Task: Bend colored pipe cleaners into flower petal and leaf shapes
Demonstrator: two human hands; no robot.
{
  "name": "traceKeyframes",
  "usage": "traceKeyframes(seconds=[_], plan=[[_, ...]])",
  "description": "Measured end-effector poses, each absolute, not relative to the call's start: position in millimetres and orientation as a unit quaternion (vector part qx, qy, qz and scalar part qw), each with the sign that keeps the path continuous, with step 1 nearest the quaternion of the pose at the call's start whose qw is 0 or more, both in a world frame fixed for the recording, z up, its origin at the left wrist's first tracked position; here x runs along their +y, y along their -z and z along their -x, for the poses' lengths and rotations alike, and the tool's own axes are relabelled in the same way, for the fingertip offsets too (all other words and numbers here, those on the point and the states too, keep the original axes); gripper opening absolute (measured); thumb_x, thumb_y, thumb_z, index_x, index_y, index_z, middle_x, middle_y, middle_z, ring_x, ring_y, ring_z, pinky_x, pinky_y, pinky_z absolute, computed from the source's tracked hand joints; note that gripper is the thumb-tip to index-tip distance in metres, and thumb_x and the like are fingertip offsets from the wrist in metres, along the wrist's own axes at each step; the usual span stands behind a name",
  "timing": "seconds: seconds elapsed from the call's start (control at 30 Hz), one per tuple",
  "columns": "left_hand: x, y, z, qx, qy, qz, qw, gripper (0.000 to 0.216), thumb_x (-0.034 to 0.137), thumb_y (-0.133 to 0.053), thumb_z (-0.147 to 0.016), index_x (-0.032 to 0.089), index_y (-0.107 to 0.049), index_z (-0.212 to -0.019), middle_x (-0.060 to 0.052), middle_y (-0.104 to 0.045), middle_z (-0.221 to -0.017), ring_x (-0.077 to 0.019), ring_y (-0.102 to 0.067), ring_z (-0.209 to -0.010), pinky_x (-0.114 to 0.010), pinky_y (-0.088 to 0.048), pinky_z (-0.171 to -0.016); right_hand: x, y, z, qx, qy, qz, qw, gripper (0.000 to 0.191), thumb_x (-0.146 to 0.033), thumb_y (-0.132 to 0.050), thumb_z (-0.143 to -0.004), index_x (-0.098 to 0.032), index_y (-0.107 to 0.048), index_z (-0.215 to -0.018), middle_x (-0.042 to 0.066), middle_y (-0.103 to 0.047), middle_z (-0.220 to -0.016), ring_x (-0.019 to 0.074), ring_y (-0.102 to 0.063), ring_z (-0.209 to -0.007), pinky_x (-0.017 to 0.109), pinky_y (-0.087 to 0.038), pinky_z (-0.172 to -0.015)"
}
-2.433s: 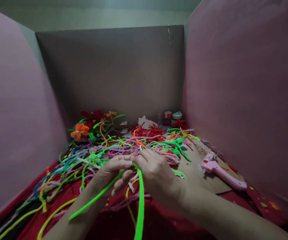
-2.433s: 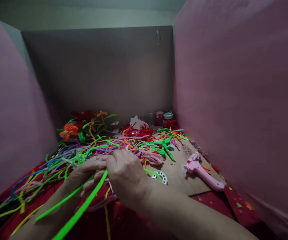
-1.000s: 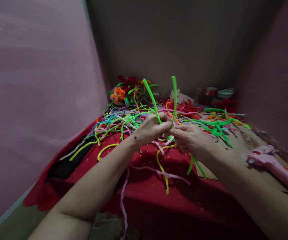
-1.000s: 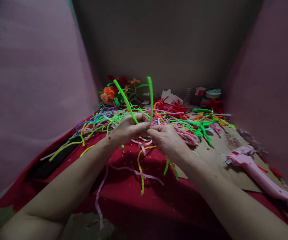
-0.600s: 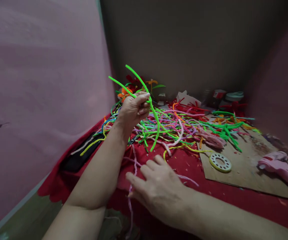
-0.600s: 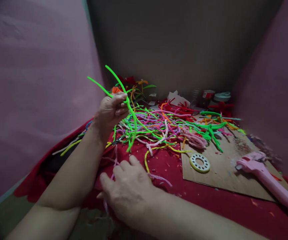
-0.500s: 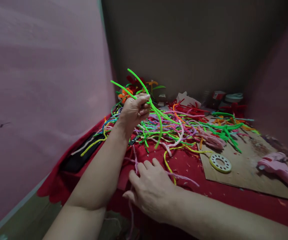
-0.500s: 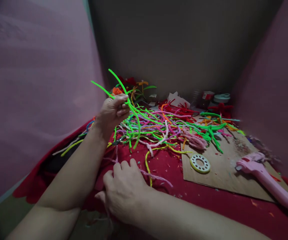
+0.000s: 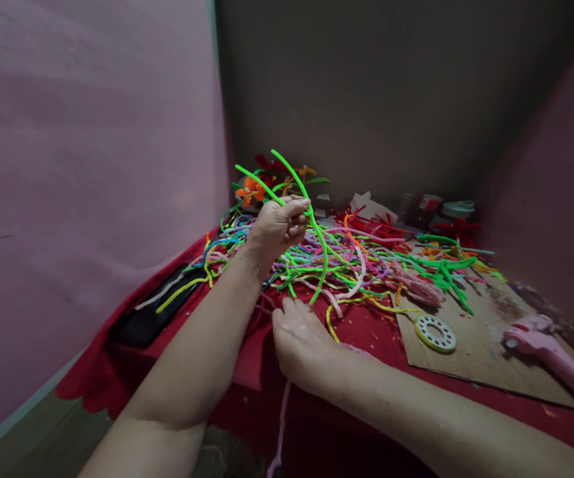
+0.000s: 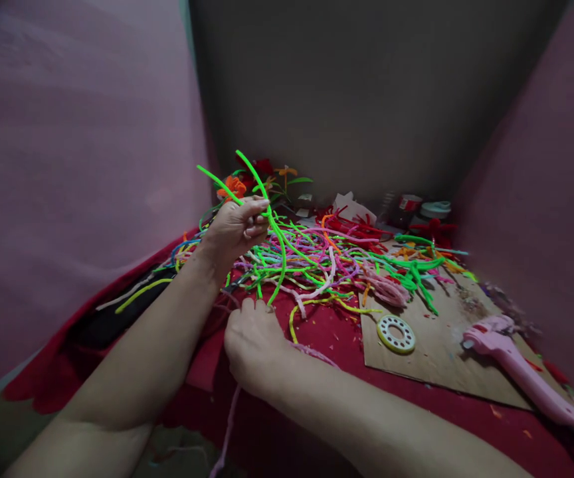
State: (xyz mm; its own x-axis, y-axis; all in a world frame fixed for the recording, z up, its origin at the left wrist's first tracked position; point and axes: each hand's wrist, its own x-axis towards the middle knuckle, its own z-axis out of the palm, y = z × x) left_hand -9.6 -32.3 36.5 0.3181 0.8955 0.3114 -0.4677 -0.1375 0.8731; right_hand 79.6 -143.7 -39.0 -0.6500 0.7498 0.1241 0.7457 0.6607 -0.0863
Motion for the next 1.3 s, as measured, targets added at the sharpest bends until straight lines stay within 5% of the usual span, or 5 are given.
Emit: traceKeyframes(seconds=[0.4,0.63,0.93,1.13,1.3], plan=[[-33.0,-46.6,21.7,0.159,-0.597,-0.418,0.666,0.016,0.013,-0.055,-0.074,0.015,-0.042,-0.065,0.009,-0.039,-0.051,0.0017,-0.033,-0.031,-0.011,-0.024,-0.03,-62.9,-1.8,-101.4,-0.956,0.178,0.209,0.103,0.024,-0.014,-0.037,-0.088,-0.013,-0.059,-0.097,0.012,-0.055,-0.099,0.0242,-0.047,-0.099,0.04,-0.038,-0.088],[-32.8,-42.6,16.2,0.198,-0.581,-0.466,0.637,0.019,0.017,-0.06,-0.07,0.016,-0.042,-0.065,0.008,-0.041,-0.049,0.0009,-0.032,-0.032,-0.011,-0.023,-0.032,-79.2,13.2,-113.1,-0.935,0.032,0.296,0.192,0.033,-0.008,-0.047,-0.079,-0.016,-0.059,-0.108,0.013,-0.037,-0.135,0.0257,-0.033,-0.124,0.042,-0.033,-0.097],[-43.3,-29.3,-8.7,0.249,-0.532,-0.547,0.597,0.018,0.026,-0.064,-0.072,0.018,-0.048,-0.077,0.008,-0.04,-0.047,-0.0019,-0.029,-0.033,-0.014,-0.021,-0.034,-143.0,-39.8,-175.5,-0.695,-0.248,0.394,0.548,0.016,-0.014,-0.048,-0.08,-0.02,-0.063,-0.08,0.002,-0.062,-0.078,0.0138,-0.057,-0.07,0.028,-0.047,-0.068],[-54.1,-23.3,-23.7,0.269,-0.508,-0.558,0.599,0.02,0.029,-0.065,-0.071,0.017,-0.051,-0.078,0.007,-0.045,-0.049,-0.0021,-0.035,-0.035,-0.014,-0.026,-0.036,-99.9,-41.5,-178.5,-0.691,-0.409,0.359,0.476,0.019,-0.024,-0.053,-0.079,-0.018,-0.062,-0.095,0.004,-0.065,-0.092,0.0149,-0.058,-0.088,0.03,-0.044,-0.082],[-57.5,-20.6,-31.2,0.287,-0.513,-0.561,0.583,0.021,0.031,-0.065,-0.071,0.017,-0.05,-0.077,0.007,-0.048,-0.049,-0.0024,-0.036,-0.035,-0.014,-0.026,-0.035,-91.6,-39.5,-170.9,-0.668,-0.436,0.393,0.458,0.011,-0.022,-0.052,-0.077,-0.015,-0.057,-0.071,-0.003,-0.055,-0.054,0.0075,-0.048,-0.045,0.02,-0.039,-0.044]])
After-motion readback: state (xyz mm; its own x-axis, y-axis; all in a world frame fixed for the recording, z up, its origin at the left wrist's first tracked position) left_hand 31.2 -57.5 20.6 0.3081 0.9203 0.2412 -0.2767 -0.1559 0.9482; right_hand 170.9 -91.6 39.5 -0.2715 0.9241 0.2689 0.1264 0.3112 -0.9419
